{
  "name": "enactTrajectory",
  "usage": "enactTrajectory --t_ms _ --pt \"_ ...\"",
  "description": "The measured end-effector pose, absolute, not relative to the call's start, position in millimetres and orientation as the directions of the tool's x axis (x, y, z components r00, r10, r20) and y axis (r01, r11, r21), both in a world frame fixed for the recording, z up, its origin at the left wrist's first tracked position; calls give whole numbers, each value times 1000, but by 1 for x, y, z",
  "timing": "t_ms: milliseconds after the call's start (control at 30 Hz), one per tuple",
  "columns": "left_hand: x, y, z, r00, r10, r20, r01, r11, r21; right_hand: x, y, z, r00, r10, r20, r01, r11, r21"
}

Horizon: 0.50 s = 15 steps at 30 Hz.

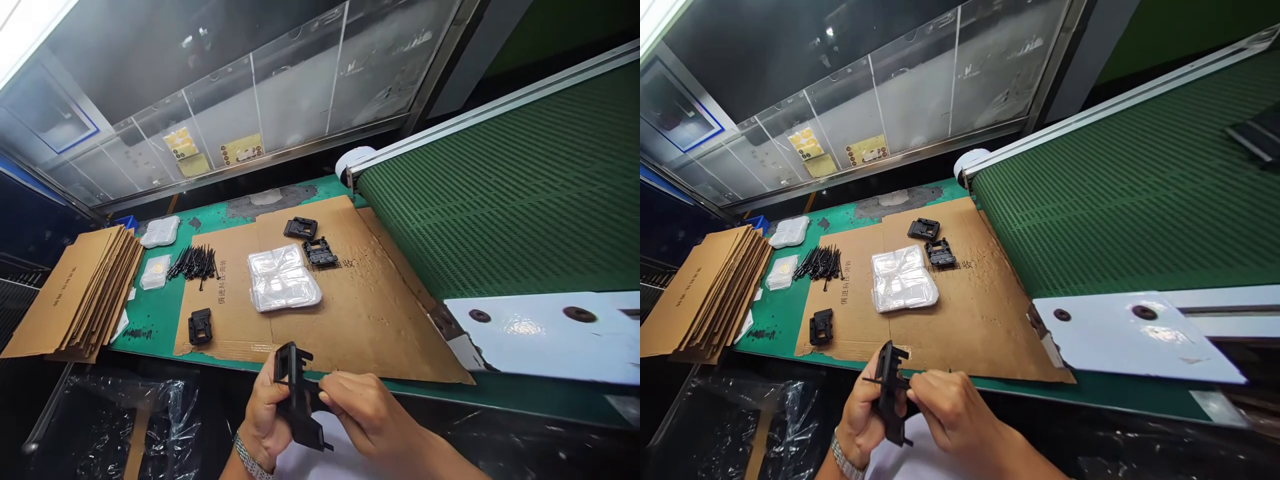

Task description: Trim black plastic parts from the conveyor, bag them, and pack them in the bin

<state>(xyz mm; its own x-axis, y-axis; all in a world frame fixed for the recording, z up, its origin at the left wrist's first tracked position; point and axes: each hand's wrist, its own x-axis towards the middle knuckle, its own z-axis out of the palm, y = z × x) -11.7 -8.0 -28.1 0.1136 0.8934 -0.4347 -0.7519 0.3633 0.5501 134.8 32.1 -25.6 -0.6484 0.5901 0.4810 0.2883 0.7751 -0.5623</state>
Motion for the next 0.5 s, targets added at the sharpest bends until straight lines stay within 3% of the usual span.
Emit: enactTrajectory --t_ms 267,500 --pt "-27 -13 -31 198 914 -356 -598 400 695 137 52 -33 -583 755 300 388 583 -714" --pt "-38 -9 -30 86 973 -215 -251 230 940 141 49 -18 -657 661 362 237 637 -734"
